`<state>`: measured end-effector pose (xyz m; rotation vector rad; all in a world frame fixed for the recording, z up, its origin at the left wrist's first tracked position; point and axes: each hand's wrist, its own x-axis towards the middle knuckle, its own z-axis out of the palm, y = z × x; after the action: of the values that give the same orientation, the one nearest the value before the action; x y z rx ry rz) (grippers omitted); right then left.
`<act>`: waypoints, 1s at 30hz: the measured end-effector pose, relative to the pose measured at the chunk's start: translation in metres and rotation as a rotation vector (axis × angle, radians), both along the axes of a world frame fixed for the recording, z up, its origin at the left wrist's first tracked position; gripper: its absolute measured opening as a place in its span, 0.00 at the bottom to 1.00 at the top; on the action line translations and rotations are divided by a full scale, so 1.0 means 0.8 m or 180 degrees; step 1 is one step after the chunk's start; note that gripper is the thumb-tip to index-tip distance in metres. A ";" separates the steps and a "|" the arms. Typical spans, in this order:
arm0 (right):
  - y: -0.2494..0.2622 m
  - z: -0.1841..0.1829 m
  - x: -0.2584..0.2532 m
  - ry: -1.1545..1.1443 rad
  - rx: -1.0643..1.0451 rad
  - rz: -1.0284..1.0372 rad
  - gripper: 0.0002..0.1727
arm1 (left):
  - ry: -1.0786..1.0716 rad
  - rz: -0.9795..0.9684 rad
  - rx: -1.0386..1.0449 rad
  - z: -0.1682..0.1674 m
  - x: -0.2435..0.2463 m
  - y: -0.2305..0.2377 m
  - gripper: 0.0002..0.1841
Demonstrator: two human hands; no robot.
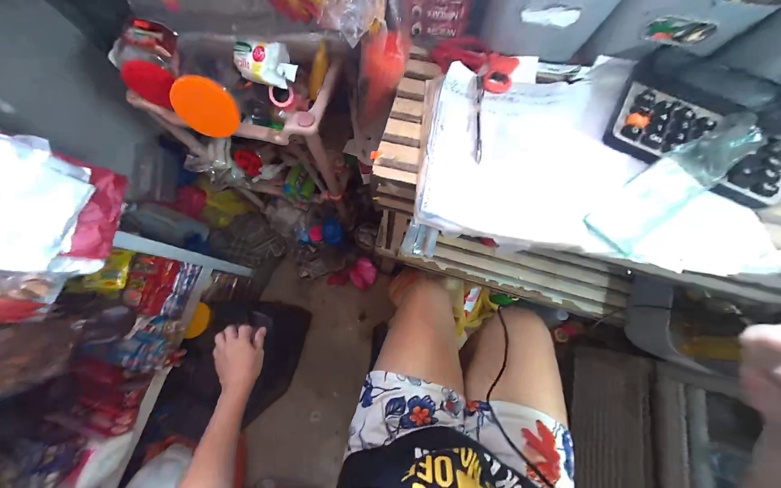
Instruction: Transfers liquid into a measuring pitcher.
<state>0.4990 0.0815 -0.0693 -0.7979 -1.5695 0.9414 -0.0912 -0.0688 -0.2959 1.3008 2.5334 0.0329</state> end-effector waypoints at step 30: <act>0.140 0.198 -0.144 -0.1529 -0.1125 0.3569 0.28 | -0.1212 0.3672 -0.0258 0.319 0.284 -0.360 0.19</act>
<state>0.3839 0.1934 0.0893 -0.3179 -2.3629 1.9686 0.1358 -0.3572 -0.0407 -0.3037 2.5124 0.3628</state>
